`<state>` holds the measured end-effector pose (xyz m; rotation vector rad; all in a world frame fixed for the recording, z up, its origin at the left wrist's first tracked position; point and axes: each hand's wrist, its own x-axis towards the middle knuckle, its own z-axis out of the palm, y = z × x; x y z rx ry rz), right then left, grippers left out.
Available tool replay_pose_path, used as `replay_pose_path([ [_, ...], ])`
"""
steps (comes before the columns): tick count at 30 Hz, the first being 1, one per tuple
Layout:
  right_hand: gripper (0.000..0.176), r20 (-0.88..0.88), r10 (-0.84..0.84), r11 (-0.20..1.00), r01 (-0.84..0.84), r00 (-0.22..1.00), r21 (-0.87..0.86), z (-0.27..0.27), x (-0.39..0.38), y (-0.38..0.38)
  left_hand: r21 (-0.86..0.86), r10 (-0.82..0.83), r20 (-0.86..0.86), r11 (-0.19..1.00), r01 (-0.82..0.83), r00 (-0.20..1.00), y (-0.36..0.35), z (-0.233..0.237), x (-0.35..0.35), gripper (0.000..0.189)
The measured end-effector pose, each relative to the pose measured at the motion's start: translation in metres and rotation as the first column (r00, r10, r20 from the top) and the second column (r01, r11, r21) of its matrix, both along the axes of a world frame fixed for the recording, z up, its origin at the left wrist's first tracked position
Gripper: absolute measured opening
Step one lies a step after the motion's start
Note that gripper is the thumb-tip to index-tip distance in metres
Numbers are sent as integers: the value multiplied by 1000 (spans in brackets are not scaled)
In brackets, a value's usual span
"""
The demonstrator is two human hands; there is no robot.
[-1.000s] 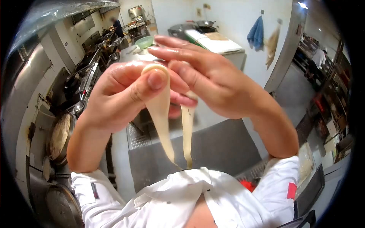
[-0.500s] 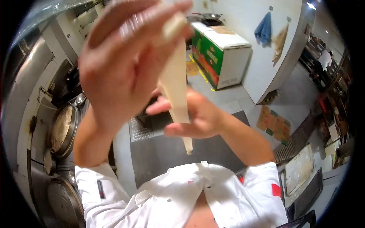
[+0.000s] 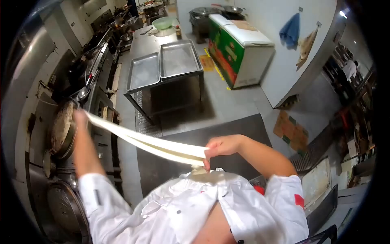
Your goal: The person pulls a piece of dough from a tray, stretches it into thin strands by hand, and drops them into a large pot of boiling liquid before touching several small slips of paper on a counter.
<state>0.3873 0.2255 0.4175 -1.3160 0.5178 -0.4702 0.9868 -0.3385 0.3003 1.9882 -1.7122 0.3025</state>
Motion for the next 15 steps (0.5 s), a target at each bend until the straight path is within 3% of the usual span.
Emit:
replay_pose_path([
  [1, 47, 144, -35, 999, 30, 989, 38, 4, 0, 1, 242, 14, 6, 970, -15, 1000, 79, -86, -40, 38],
  [2, 47, 343, -161, 981, 111, 925, 162, 13, 7, 4, 546, -209, 269, 837, 30, 940, 126, -173, -70, 31],
  [3, 49, 465, -162, 986, 128, 870, 104, 27, 12, -3, 762, -522, 365, 643, 74, 771, 173, -256, -102, 27],
  [4, 51, 473, -199, 980, 185, 858, 76, 48, 18, -6, 761, -739, 211, 535, 368, 640, 220, -372, -129, 29],
  [5, 53, 482, -234, 970, 236, 844, 58, 68, 25, -5, 857, -538, -188, 319, 405, 822, 307, -286, -210, 27],
  [6, 53, 483, -241, 969, 237, 842, 72, 86, 26, -4, 788, -353, -491, 210, 579, 796, 349, -269, -255, 29],
  [7, 55, 359, -262, 963, 265, 896, 41, 103, 25, -5, 676, -97, -717, 141, 723, 690, 392, -252, -300, 31],
  [8, 58, 227, -283, 958, 288, 932, 10, 113, 23, -5, 537, 51, -843, 130, 834, 535, 404, -225, -337, 29],
  [9, 58, 224, -288, 957, 291, 931, 19, 118, 22, -5, 364, 164, -927, 167, 916, 338, 407, -187, -365, 28],
  [11, 59, 86, -296, 908, 308, 951, -285, 127, 17, -6, -61, 305, -939, 308, 949, -160, 406, -80, -401, 27],
  [12, 60, 20, -314, 854, 291, 949, -432, 131, 16, -6, -266, 290, -881, 351, 898, -374, 408, -18, -403, 28],
  [14, 61, -65, -384, 698, 243, 921, -673, 132, 13, -10, -582, 148, -760, 278, 764, -633, 422, 93, -391, 31],
  [15, 61, -84, -436, 605, 222, 896, -765, 128, 12, -12, -625, -47, -777, 170, 761, -628, 432, 124, -382, 38],
])
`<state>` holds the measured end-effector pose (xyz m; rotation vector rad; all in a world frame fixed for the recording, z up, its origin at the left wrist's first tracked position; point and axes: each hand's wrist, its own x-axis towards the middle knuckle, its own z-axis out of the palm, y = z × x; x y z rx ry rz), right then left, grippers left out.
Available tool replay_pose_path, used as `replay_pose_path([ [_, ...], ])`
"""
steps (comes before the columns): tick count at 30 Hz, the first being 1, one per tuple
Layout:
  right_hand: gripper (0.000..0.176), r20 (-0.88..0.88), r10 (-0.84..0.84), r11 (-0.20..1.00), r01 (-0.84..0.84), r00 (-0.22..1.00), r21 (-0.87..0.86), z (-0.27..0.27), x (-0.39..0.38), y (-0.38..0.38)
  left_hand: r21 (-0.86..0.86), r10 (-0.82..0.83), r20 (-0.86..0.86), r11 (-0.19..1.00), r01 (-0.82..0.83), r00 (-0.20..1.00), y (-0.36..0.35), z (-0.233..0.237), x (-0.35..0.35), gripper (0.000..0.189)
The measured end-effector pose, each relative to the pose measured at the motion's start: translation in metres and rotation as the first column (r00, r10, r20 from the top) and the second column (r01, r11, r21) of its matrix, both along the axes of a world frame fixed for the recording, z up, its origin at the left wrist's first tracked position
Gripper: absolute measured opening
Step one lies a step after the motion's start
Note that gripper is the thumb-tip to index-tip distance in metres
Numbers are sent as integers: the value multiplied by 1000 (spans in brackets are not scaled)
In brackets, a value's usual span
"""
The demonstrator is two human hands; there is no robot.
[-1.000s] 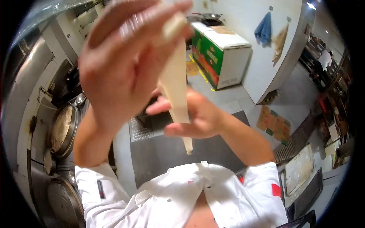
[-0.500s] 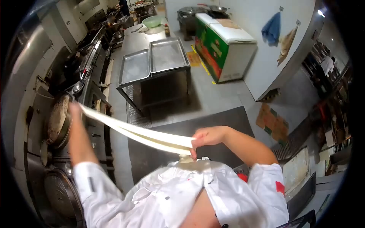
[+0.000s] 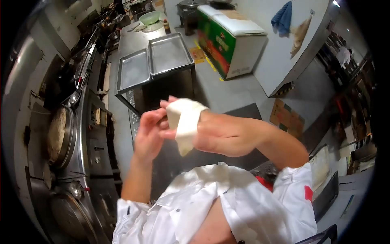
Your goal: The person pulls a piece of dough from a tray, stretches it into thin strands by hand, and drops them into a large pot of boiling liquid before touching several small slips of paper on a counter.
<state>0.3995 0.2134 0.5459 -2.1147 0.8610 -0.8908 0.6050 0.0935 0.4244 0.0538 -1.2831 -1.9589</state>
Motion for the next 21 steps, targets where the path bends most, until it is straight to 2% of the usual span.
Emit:
replay_pose_path([
  [1, 62, -67, -57, 992, 49, 996, -113, -3, -1, -2, -165, -97, -101, 983, 80, 990, 14, 36, 0, 44],
  [2, 62, -67, -74, 988, 64, 995, -141, -5, -4, -1, -174, -102, -100, 981, 84, 990, 20, 49, -5, 44],
  [3, 62, -67, -92, 983, 79, 994, -168, -6, -8, -1, -367, 33, 14, 930, -25, 999, 26, 58, -10, 44],
  [4, 62, -38, -121, 984, 114, 992, -138, -9, -11, 3, -553, 189, 97, 826, -105, 977, 31, 62, -15, 45],
  [5, 62, -23, -135, 984, 131, 991, -123, -12, -13, 6, -560, 257, 154, 818, -130, 954, 32, 57, -21, 35],
  [6, 62, -8, -149, 983, 147, 989, -107, -15, -16, 8, -562, 257, 155, 817, -129, 954, 31, 54, -24, 35],
  [8, 63, 77, -197, 980, 198, 977, -2, -26, -23, 9, -647, 255, 273, 762, -19, 928, 28, 52, -31, 26],
  [9, 66, 89, -250, 968, 252, 964, -9, -40, -28, 6, -605, 220, 289, 796, 0, 932, 30, 48, -34, 18],
  [10, 66, 98, -256, 966, 258, 962, -5, -49, -34, 6, -604, 213, 298, 797, 11, 930, 32, 44, -35, 18],
  [11, 68, 73, -335, 873, 281, 939, 400, -57, -40, 6, -254, 4, 459, 959, 127, 888, 34, 41, -34, 18],
  [12, 70, 19, -395, 626, 254, 919, 738, -68, -45, 8, 145, -244, 525, 970, 197, 815, 37, 36, -35, 19],
  [13, 72, -23, -378, 577, 254, 926, 776, -88, -51, 8, 285, -333, 466, 934, 218, 820, 40, 24, -41, 18],
  [14, 74, -62, -355, 527, 255, 933, 811, -113, -56, 8, 295, -340, 470, 930, 219, 814, 43, 10, -42, 18],
  [15, 74, -56, -357, 520, 248, 932, 817, -143, -57, 12, 401, -357, 503, 903, 153, 787, 46, -5, -41, 18],
  [16, 76, 172, -467, 489, 91, 867, 867, -176, -52, 20, 494, -373, 531, 866, 80, 760, 48, -18, -42, 18],
  [17, 78, 373, -568, 474, -79, 733, 877, -195, -46, 30, 503, -367, 552, 863, 52, 749, 48, -29, -44, 16],
  [18, 78, 377, -570, 467, -89, 730, 880, -201, -40, 38, 511, -370, 557, 859, 45, 743, 49, -35, -46, 16],
  [20, 79, 579, -610, 548, -239, 541, 802, -203, -32, 49, 380, -295, 578, 922, 69, 761, 52, -43, -47, 17],
  [21, 77, 624, -610, 563, -286, 489, 775, -196, -32, 55, 384, -296, 581, 921, 65, 758, 53, -46, -49, 17],
])
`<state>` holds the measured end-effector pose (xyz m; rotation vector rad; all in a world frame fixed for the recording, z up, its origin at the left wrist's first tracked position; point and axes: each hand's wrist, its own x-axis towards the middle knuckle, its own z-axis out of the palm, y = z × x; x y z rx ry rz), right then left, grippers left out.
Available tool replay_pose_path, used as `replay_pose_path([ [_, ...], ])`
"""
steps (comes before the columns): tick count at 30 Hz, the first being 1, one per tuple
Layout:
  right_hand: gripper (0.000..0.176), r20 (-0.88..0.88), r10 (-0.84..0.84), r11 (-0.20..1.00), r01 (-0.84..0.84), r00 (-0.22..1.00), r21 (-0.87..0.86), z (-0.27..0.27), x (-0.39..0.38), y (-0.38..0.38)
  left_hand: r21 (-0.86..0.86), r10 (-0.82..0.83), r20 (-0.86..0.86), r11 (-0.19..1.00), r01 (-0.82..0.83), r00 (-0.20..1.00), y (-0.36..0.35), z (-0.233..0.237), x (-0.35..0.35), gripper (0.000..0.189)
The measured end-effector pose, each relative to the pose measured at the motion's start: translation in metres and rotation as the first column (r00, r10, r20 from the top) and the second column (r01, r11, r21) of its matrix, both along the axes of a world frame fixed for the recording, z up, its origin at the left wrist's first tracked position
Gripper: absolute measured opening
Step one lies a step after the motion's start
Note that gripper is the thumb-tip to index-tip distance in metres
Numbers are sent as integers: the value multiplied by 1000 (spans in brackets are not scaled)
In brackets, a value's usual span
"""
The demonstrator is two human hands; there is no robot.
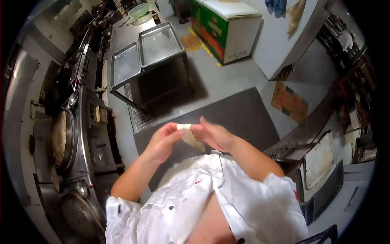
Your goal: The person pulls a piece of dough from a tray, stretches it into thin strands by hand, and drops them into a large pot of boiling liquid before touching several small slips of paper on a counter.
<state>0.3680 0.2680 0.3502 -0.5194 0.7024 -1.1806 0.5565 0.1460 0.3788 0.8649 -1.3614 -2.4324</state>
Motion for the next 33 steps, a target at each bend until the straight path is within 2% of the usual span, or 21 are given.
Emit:
replay_pose_path([
  [3, 76, 125, -45, 998, 50, 991, -36, 5, 2, 4, -113, 18, 9, 993, -17, 1000, 2, -3, -4, 17],
  [5, 71, 117, -110, 993, 115, 987, -37, 10, 8, 7, -171, 53, 15, 984, -50, 998, 3, -4, -5, 15],
  [6, 66, 104, -172, 983, 177, 980, -38, 11, 10, 7, -170, 54, 16, 984, -50, 998, 2, -9, -5, 15],
  [8, 56, 154, -255, 967, 254, 955, 26, -3, 9, 7, -32, 262, -75, 964, -265, 962, -2, -21, -3, 15],
  [10, 48, 197, -338, 941, 325, 920, 94, -6, 12, 7, -55, 276, -107, 958, -283, 955, 2, -21, -1, 16],
  [12, 31, -268, -398, 912, 411, 877, -7, 3, 21, 5, -185, 253, -97, 946, -267, 963, 12, -12, -4, 20],
  [13, 31, -270, -393, 913, 408, 879, -2, 12, 26, 6, -180, 257, -96, 946, -271, 962, 14, -16, -3, 20],
  [15, 26, -636, -415, 894, 423, 650, -152, 28, 36, 7, -515, 238, -44, 827, -226, 970, 15, -24, -2, 29],
  [16, 25, -722, -472, 862, 434, 505, -260, 22, 39, 5, -543, 245, -17, 812, -214, 969, 17, -20, -2, 33],
  [20, 24, -838, -395, 882, 410, 378, -231, 28, 43, 3, -647, 277, 115, 749, -140, 954, 17, -24, 6, 35],
  [22, 21, -596, -395, 899, 426, 699, -97, 18, 35, 1, -327, 288, -25, 902, -280, 957, 19, -29, 8, 23],
  [23, 15, -229, -455, 885, 466, 861, -7, 8, 28, 0, -324, 289, -24, 904, -281, 957, 20, -34, 10, 23],
  [24, 10, 55, -487, 870, 479, 872, 117, 12, 9, 9, 62, 454, -154, 891, -450, 877, 23, -43, 15, 15],
  [25, 8, 298, -512, 855, 512, 806, 86, 8, -21, 16, 452, 633, -198, 737, -503, 749, 29, -56, 22, 13],
  [26, 12, 384, -606, 778, 619, 697, 103, 3, -64, 26, 567, 698, -124, 633, -527, 705, 25, -105, 52, 18],
  [27, 16, 362, -724, 634, 773, 588, 12, 20, -106, 31, 666, 749, -36, 512, -542, 662, 18, -172, 106, 25],
  [28, 18, 269, -859, 448, 894, 435, -12, 52, -155, 36, 667, 756, 89, 439, -603, 649, 16, -219, 169, 22],
  [29, 20, 169, -898, 378, 909, 407, -177, 63, -232, 44, 689, 744, 82, 439, -577, 664, 9, -298, 282, 18],
  [30, 27, 34, -928, 352, 905, 370, -238, 91, -302, 50, 305, 801, 323, 417, -856, 505, 7, -319, 380, 19],
  [32, 25, -278, -906, 393, 881, 321, -263, 126, -455, 65, 55, 901, 386, 191, -980, 197, 2, -281, 561, 25],
  [33, 29, -416, -853, 411, 897, 317, -161, 139, -500, 74, -165, 944, 320, 139, -976, 80, 10, -268, 627, 26],
])
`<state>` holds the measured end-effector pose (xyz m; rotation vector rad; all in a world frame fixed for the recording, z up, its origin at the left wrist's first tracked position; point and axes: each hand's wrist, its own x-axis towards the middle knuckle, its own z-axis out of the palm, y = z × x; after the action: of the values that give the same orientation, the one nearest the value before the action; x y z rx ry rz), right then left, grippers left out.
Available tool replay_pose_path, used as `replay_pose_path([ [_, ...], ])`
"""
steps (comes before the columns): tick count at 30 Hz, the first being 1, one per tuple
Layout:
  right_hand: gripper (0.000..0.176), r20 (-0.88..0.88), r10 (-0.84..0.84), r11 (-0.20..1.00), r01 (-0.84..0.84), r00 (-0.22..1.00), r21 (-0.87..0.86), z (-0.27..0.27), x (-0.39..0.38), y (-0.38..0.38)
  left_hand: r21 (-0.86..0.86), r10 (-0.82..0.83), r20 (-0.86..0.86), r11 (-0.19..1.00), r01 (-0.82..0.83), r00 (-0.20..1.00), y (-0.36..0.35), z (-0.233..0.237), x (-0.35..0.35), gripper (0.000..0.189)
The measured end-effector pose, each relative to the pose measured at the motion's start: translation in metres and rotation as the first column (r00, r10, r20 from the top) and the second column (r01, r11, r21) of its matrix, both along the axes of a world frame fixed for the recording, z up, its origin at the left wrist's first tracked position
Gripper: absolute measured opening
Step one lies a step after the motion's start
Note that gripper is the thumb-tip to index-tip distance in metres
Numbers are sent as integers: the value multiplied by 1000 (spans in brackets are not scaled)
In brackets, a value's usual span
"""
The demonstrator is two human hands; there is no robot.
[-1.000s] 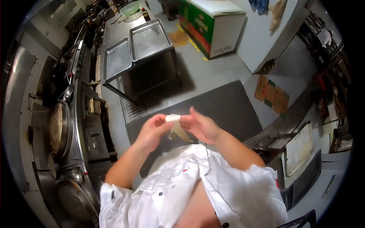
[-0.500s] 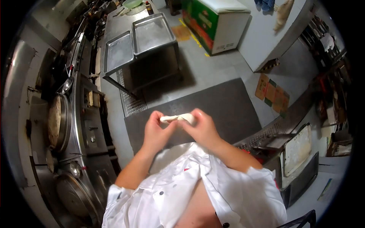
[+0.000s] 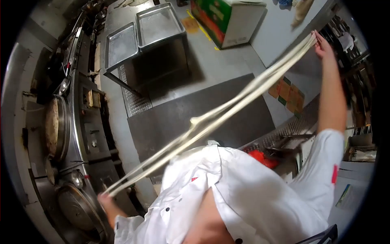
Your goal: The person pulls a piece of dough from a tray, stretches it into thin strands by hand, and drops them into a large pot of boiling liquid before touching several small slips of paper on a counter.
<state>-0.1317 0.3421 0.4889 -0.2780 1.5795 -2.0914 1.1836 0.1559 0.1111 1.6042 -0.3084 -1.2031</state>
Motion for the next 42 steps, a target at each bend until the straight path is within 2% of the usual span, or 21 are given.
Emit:
replay_pose_path([
  [2, 29, 25, -50, 976, 43, 998, 213, 7, -43, 9, -153, 137, 452, 985, -74, 882, 19, 92, 67, 29],
  [6, 26, 107, -59, 995, 50, 993, 84, -13, -16, -30, -84, 250, 667, 961, -263, 701, 37, 134, 110, 27],
  [9, 24, 4, -48, 999, 48, 999, 17, -28, -24, -33, 248, -147, 779, 965, -84, 609, 36, 43, 100, 28],
  [10, 24, -44, -89, 996, 89, 995, -3, -26, -22, -29, 464, -539, 803, 833, 302, 253, 33, -14, 97, 28],
  [12, 25, -36, -155, 987, 153, 987, -47, -21, -37, -13, 333, -263, 422, 935, 121, 868, -6, -93, -41, 26],
  [13, 26, -50, -215, 974, 210, 975, -90, -14, -52, 2, 294, -187, 149, 946, 137, 971, -17, -119, -125, 24],
  [15, 31, -40, -348, 922, 334, 937, -197, 8, -52, 20, 256, -213, -317, 919, 300, 924, -24, -137, -282, 22],
  [18, 29, -61, -409, 893, 385, 911, -232, 27, -60, 58, 200, -432, -558, 758, 621, 708, 38, 30, -489, 15],
  [21, 29, -59, -561, 811, 533, 826, -241, 32, -43, 74, 244, -461, -412, 775, 582, 786, 31, 60, -435, 18],
  [25, 27, -14, -601, 794, 595, 799, -125, 6, -50, 83, 251, -72, 198, 968, 21, 977, -32, -27, -93, 17],
  [27, 27, -37, -512, 858, 509, 858, -74, -7, -47, 75, 127, 71, 385, 983, -129, 920, -45, 18, 55, 23],
  [28, 29, -59, -384, 923, 382, 921, -44, -14, -49, 67, 59, 224, 296, 966, -252, 928, -45, 94, 32, 23],
  [30, 31, -41, -277, 959, 273, 960, -79, -16, -25, 31, -23, -1, 256, 1000, 7, 967, -56, 149, 109, 21],
  [33, 37, -94, -35, 979, 15, 995, -205, -10, 36, -20, -63, 8, 332, 998, 13, 943, -89, 212, 27, 21],
  [35, 45, -169, 71, 952, -117, 983, -282, 8, 135, -48, -122, 141, 333, 987, -106, 932, -89, 271, -132, 29],
  [36, 46, -190, 108, 954, -156, 976, -255, 18, 186, -60, 66, -155, 398, 988, 140, 904, -95, 279, -151, 30],
  [37, 49, -239, 318, 840, -390, 917, -377, 13, 217, -72, 123, -388, 771, 869, 479, 505, -106, 254, -143, 27],
  [39, 57, -350, 701, 426, -758, 621, -494, 4, 278, -97, 194, -336, 940, 676, 711, 64, -99, 254, -233, 27],
  [40, 59, -306, 669, 500, -714, 678, -490, 3, 330, -110, 489, -346, 872, 607, 626, -346, -107, 195, -232, 22],
  [41, 60, -262, 631, 570, -666, 730, -481, 1, 381, -124, 305, -439, 893, 421, 854, -102, -85, 220, -269, 24],
  [42, 61, -193, 654, 591, -653, 732, -474, -4, 420, -140, 459, -551, 777, 162, 874, -306, -87, 205, -271, 25],
])
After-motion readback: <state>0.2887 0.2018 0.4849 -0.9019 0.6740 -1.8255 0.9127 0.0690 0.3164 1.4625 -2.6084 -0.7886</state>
